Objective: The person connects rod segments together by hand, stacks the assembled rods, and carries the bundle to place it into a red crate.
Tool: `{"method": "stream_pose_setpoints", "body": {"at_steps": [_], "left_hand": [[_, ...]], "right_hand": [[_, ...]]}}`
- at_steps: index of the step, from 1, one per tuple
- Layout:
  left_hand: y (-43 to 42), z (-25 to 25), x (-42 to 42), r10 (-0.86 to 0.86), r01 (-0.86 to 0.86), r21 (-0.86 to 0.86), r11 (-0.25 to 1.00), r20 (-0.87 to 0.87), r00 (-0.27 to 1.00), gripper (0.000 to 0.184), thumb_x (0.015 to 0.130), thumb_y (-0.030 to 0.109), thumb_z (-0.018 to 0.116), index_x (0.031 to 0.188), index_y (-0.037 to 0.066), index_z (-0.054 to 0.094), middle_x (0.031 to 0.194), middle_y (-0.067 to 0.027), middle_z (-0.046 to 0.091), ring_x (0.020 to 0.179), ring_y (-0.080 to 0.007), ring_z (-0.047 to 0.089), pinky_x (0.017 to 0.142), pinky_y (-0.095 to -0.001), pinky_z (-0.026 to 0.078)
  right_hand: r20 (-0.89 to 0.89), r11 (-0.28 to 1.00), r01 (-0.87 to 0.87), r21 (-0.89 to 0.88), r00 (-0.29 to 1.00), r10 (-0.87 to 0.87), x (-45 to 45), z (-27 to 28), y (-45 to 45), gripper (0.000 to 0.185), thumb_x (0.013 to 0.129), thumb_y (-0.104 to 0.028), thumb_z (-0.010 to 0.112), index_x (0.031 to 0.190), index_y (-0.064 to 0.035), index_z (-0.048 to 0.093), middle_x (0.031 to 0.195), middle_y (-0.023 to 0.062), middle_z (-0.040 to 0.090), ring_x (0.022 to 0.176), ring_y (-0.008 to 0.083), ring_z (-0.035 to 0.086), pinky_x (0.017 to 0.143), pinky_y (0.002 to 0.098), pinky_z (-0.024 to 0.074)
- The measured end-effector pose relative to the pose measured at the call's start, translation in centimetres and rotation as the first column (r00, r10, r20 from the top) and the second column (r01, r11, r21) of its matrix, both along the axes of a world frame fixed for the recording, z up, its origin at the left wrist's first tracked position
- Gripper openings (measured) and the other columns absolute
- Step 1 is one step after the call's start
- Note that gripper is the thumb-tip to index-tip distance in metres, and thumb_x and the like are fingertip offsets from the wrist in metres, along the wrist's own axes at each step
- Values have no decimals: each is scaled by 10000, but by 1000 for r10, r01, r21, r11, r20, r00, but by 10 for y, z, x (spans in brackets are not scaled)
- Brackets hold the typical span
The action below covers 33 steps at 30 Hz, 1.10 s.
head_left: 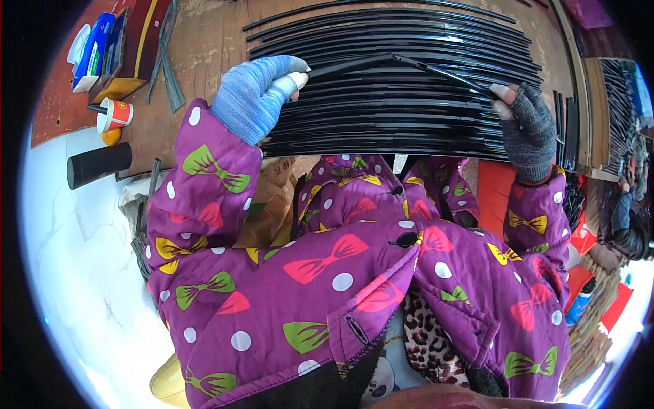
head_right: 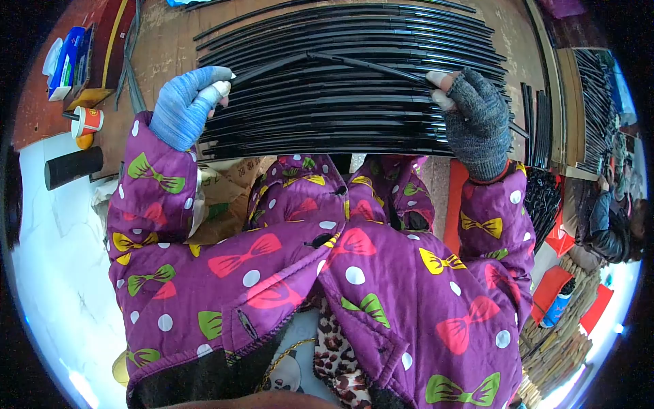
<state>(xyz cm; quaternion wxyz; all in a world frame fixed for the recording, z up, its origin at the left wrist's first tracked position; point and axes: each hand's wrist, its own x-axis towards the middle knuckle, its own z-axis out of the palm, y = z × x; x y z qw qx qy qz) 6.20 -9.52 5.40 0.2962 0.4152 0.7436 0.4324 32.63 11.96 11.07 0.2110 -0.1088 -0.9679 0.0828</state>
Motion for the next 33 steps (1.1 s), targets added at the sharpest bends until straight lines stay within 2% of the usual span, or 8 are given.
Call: {"method": "stream_pose_setpoints", "body": {"at_steps": [14, 16, 19, 26, 30, 31, 32, 33], "left_hand": [[-3, -3, 4, -65, 66, -17, 998, 60, 996, 247, 732, 50, 647, 973, 26, 602, 709, -20, 586, 557, -36, 467, 512, -182, 386], [-2, -1, 3, -100, 99, -15, 995, -84, 991, 229, 721, 160, 677, 908, 35, 634, 831, -100, 640, 749, -175, 604, 686, -276, 466], [4, -2, 9, -152, 153, -8, 988, -157, 976, 228, 730, 191, 658, 894, 34, 634, 844, -118, 635, 771, -223, 608, 700, -300, 465], [17, -5, 17, -158, 173, 46, 984, -231, 960, 187, 735, 92, 650, 900, 6, 633, 766, -94, 633, 729, -156, 591, 684, -267, 453], [-1, -4, 6, -71, 75, 41, 996, -92, 993, 188, 733, 83, 648, 902, 4, 636, 770, -70, 618, 709, -125, 576, 639, -241, 456], [-4, -4, 5, -24, 25, 23, 999, -44, 999, 187, 737, 129, 655, 880, 10, 642, 788, -113, 638, 742, -177, 603, 681, -269, 459], [-4, -5, 4, -18, 19, 29, 999, -45, 999, 187, 737, 129, 655, 880, 10, 642, 788, -113, 638, 742, -177, 603, 681, -269, 459], [-4, -5, 3, -39, 39, 18, 999, -14, 999, 188, 737, 132, 656, 881, 12, 643, 792, -112, 639, 746, -177, 603, 687, -269, 459]], "right_hand": [[17, 998, -37, -44, 999, 38, 6, -6, 9, 241, 715, -19, 598, 946, -84, 618, 772, 84, 551, 716, 243, 551, 616, 314, 442], [41, 999, -40, -3, 998, 40, 4, -6, 7, 228, 720, -31, 599, 937, -93, 623, 781, 78, 552, 723, 239, 549, 618, 316, 442], [72, 994, -105, 41, 992, 101, -4, -5, 5, 240, 719, -59, 609, 955, -106, 613, 793, 69, 553, 731, 241, 550, 630, 326, 444], [-19, 969, -220, 114, 975, 224, -53, -5, -28, 285, 715, -153, 642, 990, -110, 577, 817, 70, 574, 749, 255, 561, 677, 336, 445], [-273, 998, -23, -67, 962, 3, -26, 1, 9, 275, 781, -98, 601, 1046, -54, 544, 1007, 96, 599, 930, 189, 576, 788, 305, 454], [-166, 952, 298, -70, 938, -305, -19, 17, 2, 295, 797, -150, 603, 1060, -27, 549, 930, 106, 604, 860, 175, 591, 736, 299, 466], [-271, 936, 343, 80, 911, -311, -6, 9, 21, 299, 839, -226, 556, 1056, -21, 550, 892, 103, 606, 808, 164, 601, 697, 277, 476], [-208, 928, 361, -92, 904, -373, 15, 4, 39, 307, 851, -256, 534, 1050, -23, 554, 867, 92, 603, 759, 148, 599, 659, 258, 475]]}}
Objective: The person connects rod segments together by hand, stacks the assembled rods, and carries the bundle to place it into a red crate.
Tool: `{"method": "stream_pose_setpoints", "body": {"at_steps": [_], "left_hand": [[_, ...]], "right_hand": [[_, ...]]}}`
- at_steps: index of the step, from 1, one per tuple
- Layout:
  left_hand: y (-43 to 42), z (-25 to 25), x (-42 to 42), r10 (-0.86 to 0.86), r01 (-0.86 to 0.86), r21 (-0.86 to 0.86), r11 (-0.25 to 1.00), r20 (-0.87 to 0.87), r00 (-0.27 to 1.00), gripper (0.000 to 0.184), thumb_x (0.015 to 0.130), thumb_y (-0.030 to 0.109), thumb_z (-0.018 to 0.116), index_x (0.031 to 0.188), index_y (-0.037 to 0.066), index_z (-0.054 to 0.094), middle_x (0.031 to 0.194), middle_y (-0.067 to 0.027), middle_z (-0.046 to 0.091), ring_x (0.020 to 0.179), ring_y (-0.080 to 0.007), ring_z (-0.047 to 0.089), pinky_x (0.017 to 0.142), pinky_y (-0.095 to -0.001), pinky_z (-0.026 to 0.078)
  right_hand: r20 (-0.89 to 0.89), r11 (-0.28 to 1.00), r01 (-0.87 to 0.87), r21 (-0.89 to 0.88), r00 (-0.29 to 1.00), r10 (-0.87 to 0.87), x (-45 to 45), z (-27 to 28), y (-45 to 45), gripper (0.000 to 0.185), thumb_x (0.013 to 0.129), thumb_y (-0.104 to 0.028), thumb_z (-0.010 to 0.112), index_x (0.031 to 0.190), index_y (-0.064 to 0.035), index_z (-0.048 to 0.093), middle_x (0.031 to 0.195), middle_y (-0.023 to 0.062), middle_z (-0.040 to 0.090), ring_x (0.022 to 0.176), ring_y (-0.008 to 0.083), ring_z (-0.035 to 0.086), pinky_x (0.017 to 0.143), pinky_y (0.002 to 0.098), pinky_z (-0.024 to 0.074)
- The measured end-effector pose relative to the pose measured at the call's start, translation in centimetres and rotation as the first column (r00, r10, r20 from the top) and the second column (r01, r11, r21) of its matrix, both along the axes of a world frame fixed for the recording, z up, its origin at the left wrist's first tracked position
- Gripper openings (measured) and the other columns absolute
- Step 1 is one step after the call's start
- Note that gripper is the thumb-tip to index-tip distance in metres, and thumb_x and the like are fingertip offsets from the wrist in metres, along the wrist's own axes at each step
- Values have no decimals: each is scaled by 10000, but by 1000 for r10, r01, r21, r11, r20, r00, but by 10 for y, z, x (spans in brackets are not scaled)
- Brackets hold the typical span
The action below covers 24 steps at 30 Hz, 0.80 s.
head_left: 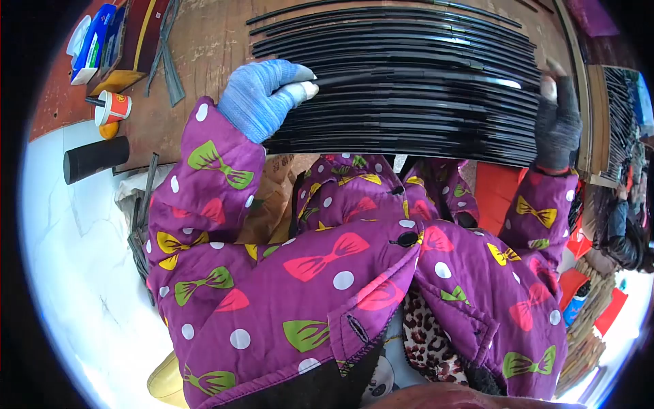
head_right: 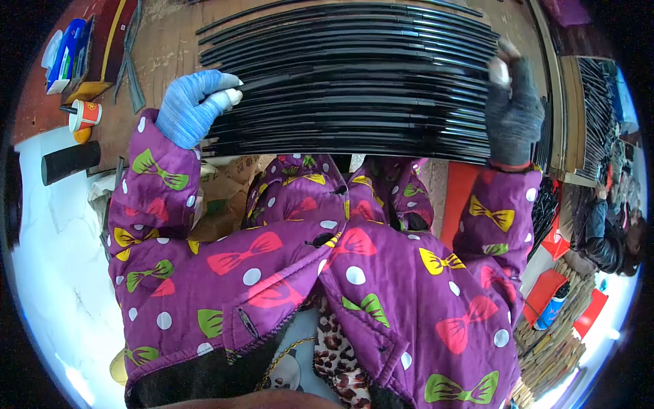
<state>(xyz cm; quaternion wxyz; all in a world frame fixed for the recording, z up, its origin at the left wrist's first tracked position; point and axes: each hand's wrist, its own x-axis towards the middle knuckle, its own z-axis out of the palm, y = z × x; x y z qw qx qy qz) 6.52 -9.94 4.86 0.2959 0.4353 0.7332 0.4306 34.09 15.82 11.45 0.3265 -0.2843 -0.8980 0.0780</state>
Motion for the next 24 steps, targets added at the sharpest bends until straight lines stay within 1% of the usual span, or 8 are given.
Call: {"method": "stream_pose_setpoints", "body": {"at_steps": [3, 5, 11, 14, 17, 19, 20, 24], "left_hand": [[4, 0, 0, -16, 16, 2, 1000, 85, 996, 193, 732, 135, 663, 881, 14, 645, 798, -115, 641, 755, -176, 602, 698, -270, 459], [6, -1, 0, -51, 53, -18, 998, 72, 996, 200, 724, 137, 671, 881, 15, 647, 802, -119, 642, 756, -173, 601, 701, -270, 459], [6, 2, 4, -65, 65, 24, 998, 25, 998, 179, 737, 60, 631, 892, -29, 627, 716, -65, 611, 646, -116, 561, 596, -240, 445], [11, 3, 12, -6, 7, 42, 999, -11, 1000, 170, 728, 72, 640, 871, -19, 636, 702, -74, 607, 649, -132, 562, 602, -253, 440], [23, 6, 24, -169, 184, 91, 979, -149, 974, 186, 714, 101, 667, 869, 3, 641, 700, -96, 603, 648, -157, 568, 604, -256, 430], [28, 6, 31, -160, 171, 102, 980, -104, 982, 196, 711, 118, 678, 867, 4, 643, 707, -97, 606, 649, -156, 568, 607, -256, 432], [30, 7, 33, -157, 168, 102, 980, -105, 982, 196, 711, 118, 678, 867, 4, 643, 707, -97, 606, 649, -156, 568, 607, -256, 432], [32, 1, 31, -202, 211, 89, 973, -101, 974, 221, 713, 130, 680, 895, 12, 637, 746, -96, 614, 682, -161, 576, 626, -262, 436]], "right_hand": [[-136, 826, 49, -561, 979, -150, 18, -12, 6, 321, 882, -305, 482, 1026, -31, 563, 804, 47, 586, 642, 100, 570, 563, 203, 448], [-163, 866, -10, -500, 983, -82, 15, -12, 2, 278, 886, -279, 480, 983, -33, 567, 799, 31, 574, 578, 63, 513, 490, 192, 401], [-470, 643, -369, -672, 883, 16, 9, -30, 11, 206, 886, -228, 485, 905, -36, 557, 743, 14, 523, 512, 51, 424, 433, 177, 314], [-378, 807, -317, -498, 917, 127, -11, -39, -24, 220, 890, -217, 464, 994, -34, 527, 784, 36, 553, 561, 63, 446, 475, 199, 363], [-249, 827, -421, -373, 904, 348, -43, -43, -79, 217, 890, -200, 453, 1028, -50, 527, 808, 38, 569, 595, 79, 476, 513, 218, 408], [-252, 691, -336, -640, 941, 225, -49, -41, -94, 201, 867, -183, 496, 1014, -51, 534, 795, 27, 559, 611, 70, 485, 510, 208, 405], [-313, 398, -338, -853, 941, 130, -50, -34, -94, 166, 839, -157, 536, 961, -45, 544, 732, 22, 541, 581, 60, 482, 503, 200, 399], [-204, 431, -248, -868, 968, 147, -54, -28, -99, 162, 839, -183, 517, 895, -33, 543, 594, -2, 483, 492, 56, 447, 469, 191, 373]]}}
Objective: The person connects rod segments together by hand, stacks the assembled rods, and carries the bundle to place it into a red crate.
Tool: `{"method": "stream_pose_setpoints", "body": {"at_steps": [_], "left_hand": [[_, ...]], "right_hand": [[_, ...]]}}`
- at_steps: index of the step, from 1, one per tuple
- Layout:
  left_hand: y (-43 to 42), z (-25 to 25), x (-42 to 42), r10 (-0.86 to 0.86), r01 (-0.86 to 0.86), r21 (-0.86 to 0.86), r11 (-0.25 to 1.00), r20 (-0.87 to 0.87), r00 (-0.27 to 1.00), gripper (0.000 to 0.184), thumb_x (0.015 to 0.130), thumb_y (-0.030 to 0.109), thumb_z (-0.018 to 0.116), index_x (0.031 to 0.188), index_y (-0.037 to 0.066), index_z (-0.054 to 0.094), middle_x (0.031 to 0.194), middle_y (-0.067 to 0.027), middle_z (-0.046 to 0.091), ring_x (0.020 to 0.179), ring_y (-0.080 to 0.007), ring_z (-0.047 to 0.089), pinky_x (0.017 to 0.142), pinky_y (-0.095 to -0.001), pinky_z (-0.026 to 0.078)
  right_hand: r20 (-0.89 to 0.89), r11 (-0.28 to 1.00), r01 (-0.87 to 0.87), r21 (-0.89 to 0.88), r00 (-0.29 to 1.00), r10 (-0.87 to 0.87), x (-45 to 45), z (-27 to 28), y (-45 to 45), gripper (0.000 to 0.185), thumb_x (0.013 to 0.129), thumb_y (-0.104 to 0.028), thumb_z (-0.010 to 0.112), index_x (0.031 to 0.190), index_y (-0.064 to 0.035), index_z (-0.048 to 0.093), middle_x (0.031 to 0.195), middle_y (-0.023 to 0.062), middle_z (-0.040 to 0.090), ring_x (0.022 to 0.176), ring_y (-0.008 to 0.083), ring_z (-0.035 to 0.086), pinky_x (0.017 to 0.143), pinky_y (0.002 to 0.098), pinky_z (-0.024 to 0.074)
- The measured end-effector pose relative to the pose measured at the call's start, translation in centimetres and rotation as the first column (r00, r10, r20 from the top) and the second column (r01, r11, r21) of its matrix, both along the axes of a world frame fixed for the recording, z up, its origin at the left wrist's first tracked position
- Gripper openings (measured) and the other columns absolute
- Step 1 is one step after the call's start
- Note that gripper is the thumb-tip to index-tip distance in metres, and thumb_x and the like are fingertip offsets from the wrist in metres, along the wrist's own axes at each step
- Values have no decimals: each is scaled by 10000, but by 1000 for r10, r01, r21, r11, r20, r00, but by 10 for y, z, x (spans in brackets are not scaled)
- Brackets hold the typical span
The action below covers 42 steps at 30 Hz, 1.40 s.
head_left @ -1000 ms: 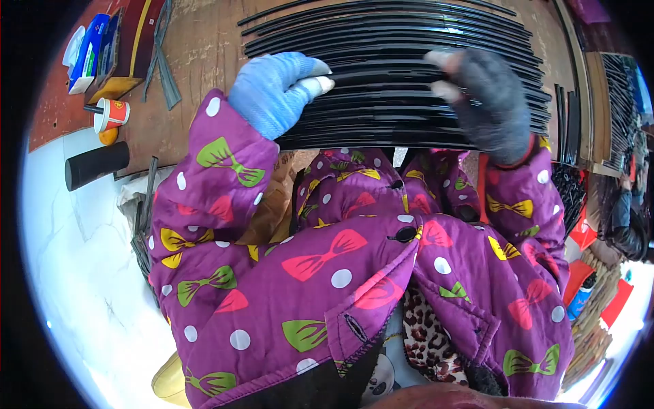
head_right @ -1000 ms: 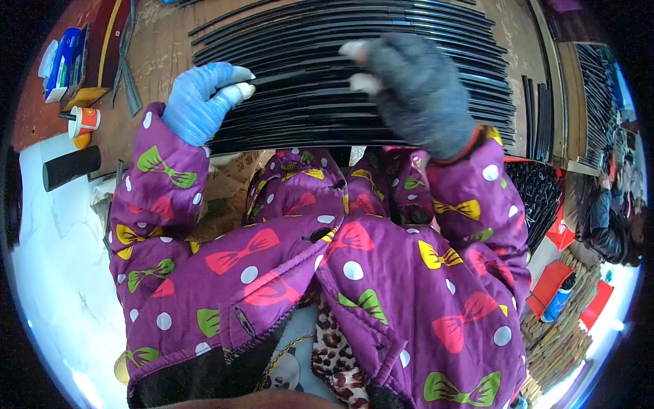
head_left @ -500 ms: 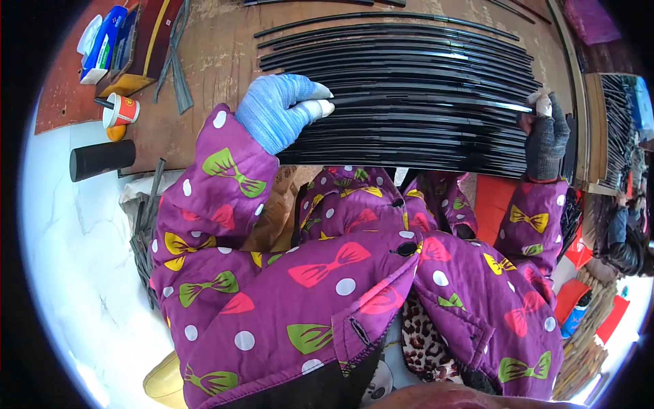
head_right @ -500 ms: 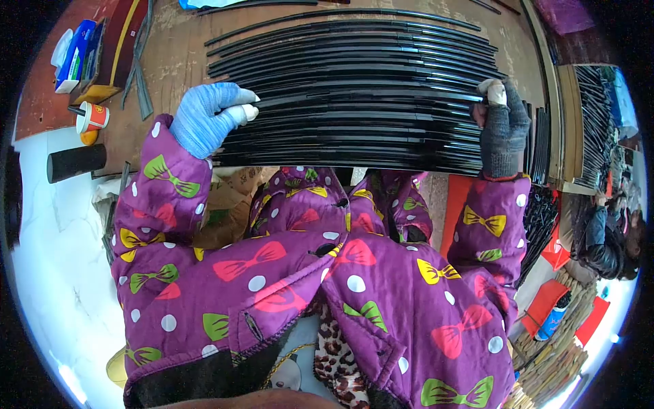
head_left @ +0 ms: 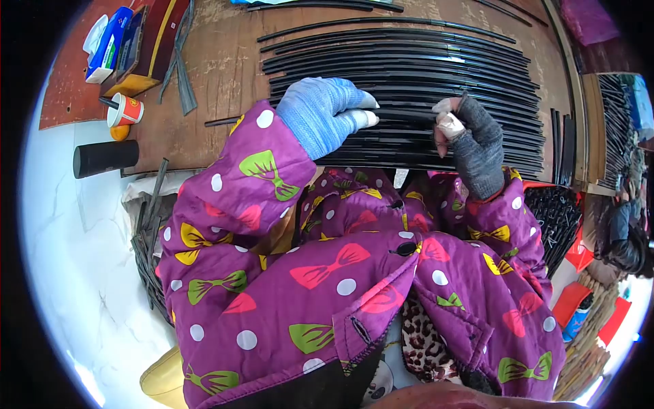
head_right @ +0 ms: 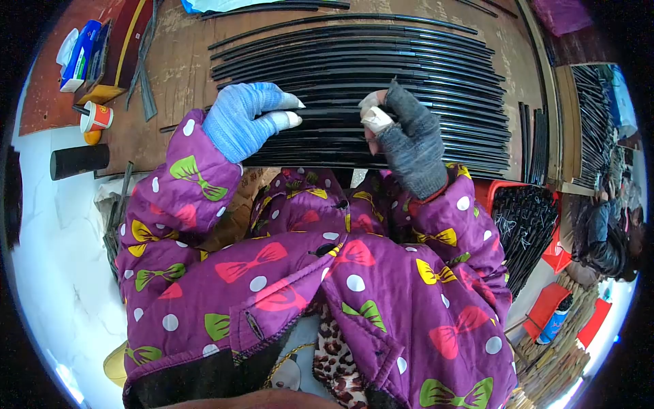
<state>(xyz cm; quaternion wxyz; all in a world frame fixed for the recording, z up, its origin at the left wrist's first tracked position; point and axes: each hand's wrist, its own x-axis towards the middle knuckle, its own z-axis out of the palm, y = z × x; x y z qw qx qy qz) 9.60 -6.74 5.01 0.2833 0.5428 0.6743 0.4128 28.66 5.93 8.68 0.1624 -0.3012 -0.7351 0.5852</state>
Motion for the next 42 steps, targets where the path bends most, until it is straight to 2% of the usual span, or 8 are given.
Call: {"method": "stream_pose_setpoints", "body": {"at_steps": [3, 5, 7, 19, 27, 31, 40, 42], "left_hand": [[-10, 2, -13, -38, 35, -49, 998, -76, 996, 237, 723, 151, 671, 909, 9, 630, 790, -99, 622, 746, -173, 585, 680, -277, 443], [-26, -6, -27, 63, -61, -50, 997, 30, 998, 215, 736, 131, 652, 889, -18, 629, 782, -89, 624, 724, -150, 579, 674, -272, 450], [-37, -1, -39, 221, -138, -302, 943, 261, 940, 211, 747, 124, 641, 881, -38, 626, 733, -81, 619, 659, -119, 567, 618, -251, 451], [-51, -2, -50, 331, -183, -500, 846, 225, 917, 175, 748, 152, 641, 845, 5, 647, 610, -5, 564, 491, -54, 455, 446, -205, 352], [-49, -19, -54, 403, -268, -345, 900, 419, 814, 149, 744, 81, 623, 865, -3, 637, 577, -18, 546, 416, -43, 419, 374, -185, 294], [-61, -29, -73, 364, -263, -268, 927, 476, 801, 138, 742, 62, 623, 849, -24, 630, 572, -44, 555, 386, -55, 427, 357, -185, 301], [-69, -48, -93, 441, -313, -373, 873, 333, 833, 143, 757, 76, 611, 858, -24, 622, 587, -41, 566, 380, -63, 428, 348, -204, 298], [-62, -43, -92, 403, -330, -364, 871, 146, 903, 168, 736, 84, 651, 871, -15, 634, 680, -71, 622, 578, -100, 557, 527, -228, 443]], "right_hand": [[-181, 1000, 5, -24, 983, -9, 15, 6, 25, 184, 828, -179, 520, 910, -16, 541, 577, -8, 464, 472, 59, 418, 439, 193, 337], [-301, 987, 85, -133, 946, -122, 36, 2, 52, 189, 814, -170, 533, 907, -7, 542, 568, -5, 445, 451, 65, 388, 425, 198, 304], [-377, 966, 11, -259, 920, -111, 55, 5, 71, 237, 818, -223, 549, 945, -23, 526, 562, -2, 416, 440, 78, 373, 439, 216, 306], [-319, 947, 87, -309, 929, -189, 81, -10, 83, 256, 817, -246, 564, 949, -32, 515, 573, -3, 429, 448, 89, 385, 447, 236, 321], [-312, 926, 131, -354, 917, -249, 78, -21, 86, 188, 793, -148, 580, 915, -18, 519, 592, 19, 453, 489, 110, 424, 497, 249, 365], [-324, 966, 161, -202, 920, -221, 109, -20, 119, 273, 772, -167, 608, 970, -4, 513, 600, 8, 447, 519, 108, 430, 519, 247, 363], [-247, 906, 321, -275, 887, -390, 189, -31, 198, 187, 825, -102, 536, 988, -11, 526, 638, -2, 432, 548, 105, 403, 520, 249, 335], [-170, 887, 406, -221, 879, -445, 181, -29, 193, 173, 831, -112, 538, 973, -13, 540, 631, -3, 438, 536, 100, 407, 505, 241, 339]]}}
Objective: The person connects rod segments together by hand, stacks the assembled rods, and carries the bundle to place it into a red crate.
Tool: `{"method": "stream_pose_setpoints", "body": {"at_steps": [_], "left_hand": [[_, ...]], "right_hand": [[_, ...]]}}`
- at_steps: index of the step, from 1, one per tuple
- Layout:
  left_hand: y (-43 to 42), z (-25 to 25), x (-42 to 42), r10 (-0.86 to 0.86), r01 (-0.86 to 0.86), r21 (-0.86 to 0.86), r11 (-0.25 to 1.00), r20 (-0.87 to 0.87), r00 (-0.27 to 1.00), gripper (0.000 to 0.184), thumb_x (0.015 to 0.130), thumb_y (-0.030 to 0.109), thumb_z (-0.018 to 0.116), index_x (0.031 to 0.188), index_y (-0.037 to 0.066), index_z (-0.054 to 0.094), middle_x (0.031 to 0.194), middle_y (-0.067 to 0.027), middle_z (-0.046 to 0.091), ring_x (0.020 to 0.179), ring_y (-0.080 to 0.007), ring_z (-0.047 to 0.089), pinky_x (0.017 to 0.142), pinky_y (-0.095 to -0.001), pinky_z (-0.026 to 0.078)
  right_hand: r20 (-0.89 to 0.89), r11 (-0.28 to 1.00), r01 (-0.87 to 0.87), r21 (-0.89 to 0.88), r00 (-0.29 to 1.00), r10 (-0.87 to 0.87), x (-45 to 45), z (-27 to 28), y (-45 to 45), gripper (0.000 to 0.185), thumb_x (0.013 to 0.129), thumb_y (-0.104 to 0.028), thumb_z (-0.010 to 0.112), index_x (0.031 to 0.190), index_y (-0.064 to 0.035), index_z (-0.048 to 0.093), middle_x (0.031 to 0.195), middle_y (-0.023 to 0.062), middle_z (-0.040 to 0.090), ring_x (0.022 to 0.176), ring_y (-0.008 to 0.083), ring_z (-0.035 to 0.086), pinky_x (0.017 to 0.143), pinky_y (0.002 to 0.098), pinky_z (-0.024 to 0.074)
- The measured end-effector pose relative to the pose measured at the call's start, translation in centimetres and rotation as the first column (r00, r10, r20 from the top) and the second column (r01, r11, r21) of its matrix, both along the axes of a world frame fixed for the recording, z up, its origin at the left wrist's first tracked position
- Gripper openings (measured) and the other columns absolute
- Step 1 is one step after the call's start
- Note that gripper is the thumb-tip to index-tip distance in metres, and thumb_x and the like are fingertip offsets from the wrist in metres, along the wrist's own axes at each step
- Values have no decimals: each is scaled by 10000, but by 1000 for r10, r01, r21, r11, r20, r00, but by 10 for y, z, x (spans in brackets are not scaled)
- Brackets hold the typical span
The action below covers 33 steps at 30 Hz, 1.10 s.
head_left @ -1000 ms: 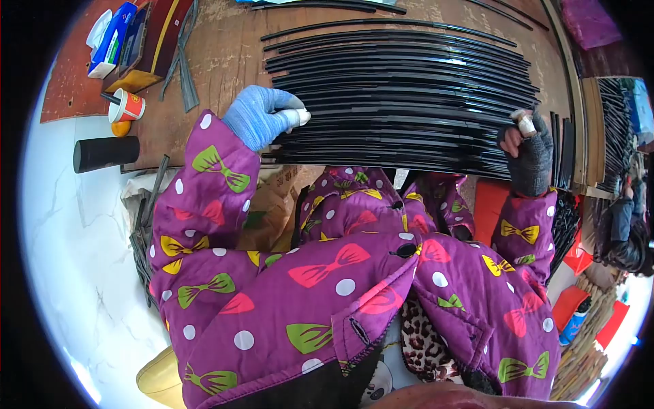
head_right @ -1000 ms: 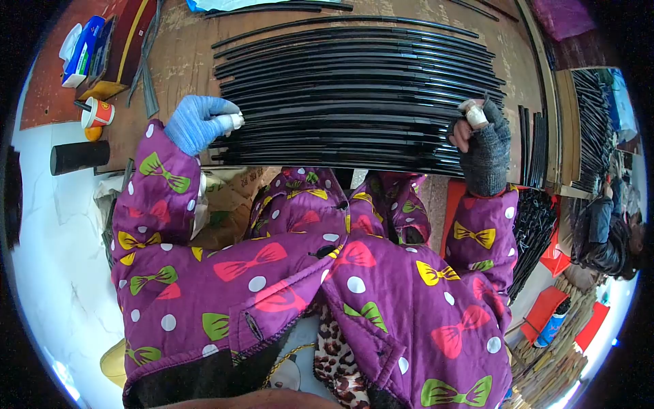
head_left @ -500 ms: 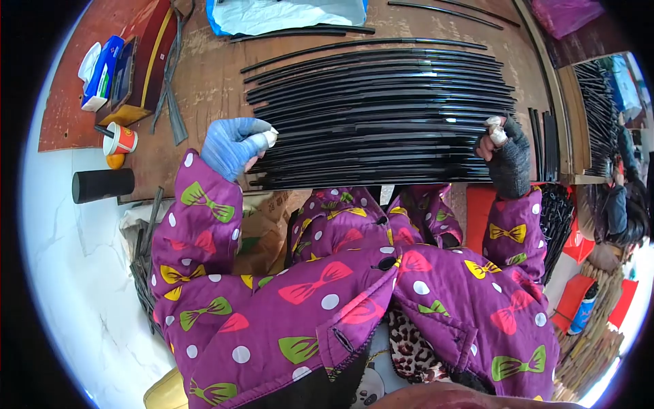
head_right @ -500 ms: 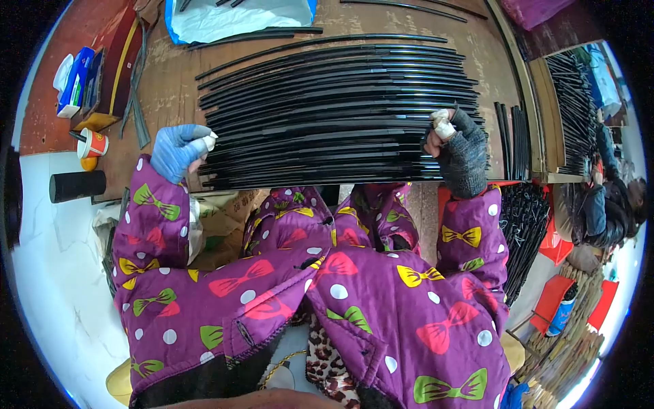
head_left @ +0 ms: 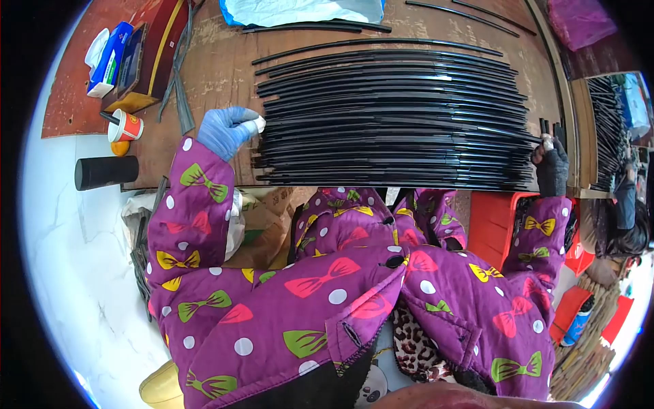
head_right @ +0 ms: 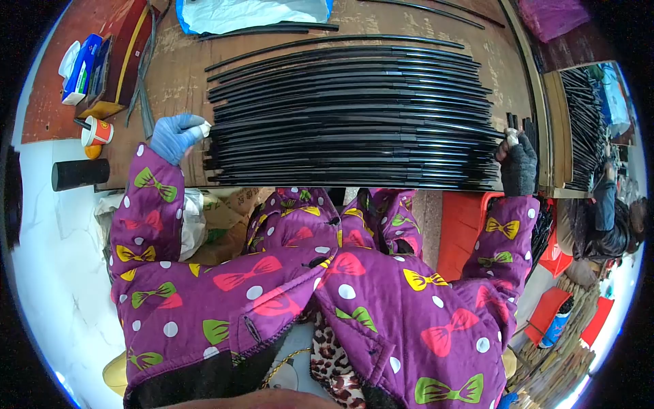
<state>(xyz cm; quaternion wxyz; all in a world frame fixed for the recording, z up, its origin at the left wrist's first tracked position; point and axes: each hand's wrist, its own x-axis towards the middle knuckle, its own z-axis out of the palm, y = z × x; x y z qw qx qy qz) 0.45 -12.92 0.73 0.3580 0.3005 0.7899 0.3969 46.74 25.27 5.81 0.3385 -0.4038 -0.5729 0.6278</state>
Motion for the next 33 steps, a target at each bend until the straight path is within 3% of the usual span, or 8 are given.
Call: {"method": "stream_pose_setpoints", "body": {"at_steps": [7, 9, 13, 15, 17, 26, 28, 33], "left_hand": [[28, -12, -11, 8, 9, 78, 997, -209, 978, 204, 758, 153, 643, 914, 23, 624, 848, -86, 638, 731, -168, 604, 667, -276, 473], [52, 9, -11, -171, 119, -127, 985, -577, 798, 198, 793, 223, 589, 914, 71, 628, 939, -78, 613, 843, -242, 591, 760, -308, 456], [105, -3, -30, -289, 179, -227, 957, -722, 629, 235, 835, 211, 496, 1032, 113, 578, 1052, -83, 546, 972, -275, 528, 854, -354, 416], [131, -12, -40, -337, 194, -275, 942, -779, 529, 273, 824, 208, 514, 1090, 162, 556, 1127, -55, 515, 1008, -257, 517, 870, -338, 410], [149, -13, -44, -377, 168, -342, 924, -757, 533, 325, 822, 206, 509, 1145, 176, 513, 1205, -55, 460, 1074, -252, 471, 909, -336, 387], [158, -11, -51, -440, 266, -354, 897, -784, 439, 235, 762, 187, 585, 979, 106, 548, 995, -76, 530, 976, -256, 492, 831, -358, 414], [149, -10, -50, -395, 319, -282, 905, -835, 382, 231, 749, 171, 608, 946, 70, 544, 950, -95, 553, 940, -266, 515, 804, -359, 423], [126, -1, -34, -247, 269, -110, 957, -794, 556, 216, 767, 123, 601, 963, 53, 545, 866, -117, 593, 790, -285, 580, 727, -353, 459]], "right_hand": [[502, 938, 130, 321, 817, -285, -10, 5, 3, 147, 817, -136, 572, 930, -41, 582, 654, -10, 506, 543, 53, 444, 481, 206, 349], [637, 804, -111, 584, 677, -368, -28, 11, -5, 150, 810, -137, 581, 916, -31, 574, 647, -28, 503, 572, 51, 448, 504, 204, 352], [700, 650, -383, 657, 630, -336, -76, 13, -6, 129, 824, -158, 537, 889, -49, 565, 651, 29, 542, 609, 84, 494, 546, 245, 391], [761, 667, -411, 621, 519, -389, -101, 13, 4, 165, 832, -183, 524, 901, -35, 549, 674, 68, 562, 659, 102, 508, 601, 275, 405], [794, 677, -475, 562, 540, -279, -129, 7, 24, 177, 831, -240, 515, 905, -80, 532, 750, 164, 585, 734, 306, 591, 629, 362, 431], [809, 373, -741, 558, 387, -442, -244, -14, 87, 312, 758, -207, 551, 1067, -164, 531, 1015, 135, 581, 899, 333, 566, 767, 416, 451], [715, 159, -840, 518, 324, -620, -258, -15, 85, 352, 747, -159, 543, 1098, -165, 510, 1070, 112, 545, 979, 321, 520, 787, 421, 431], [793, 195, -911, 364, 194, -578, -269, -7, 86, 370, 748, -139, 534, 1114, -169, 494, 1097, 115, 525, 1003, 313, 502, 799, 432, 422]]}}
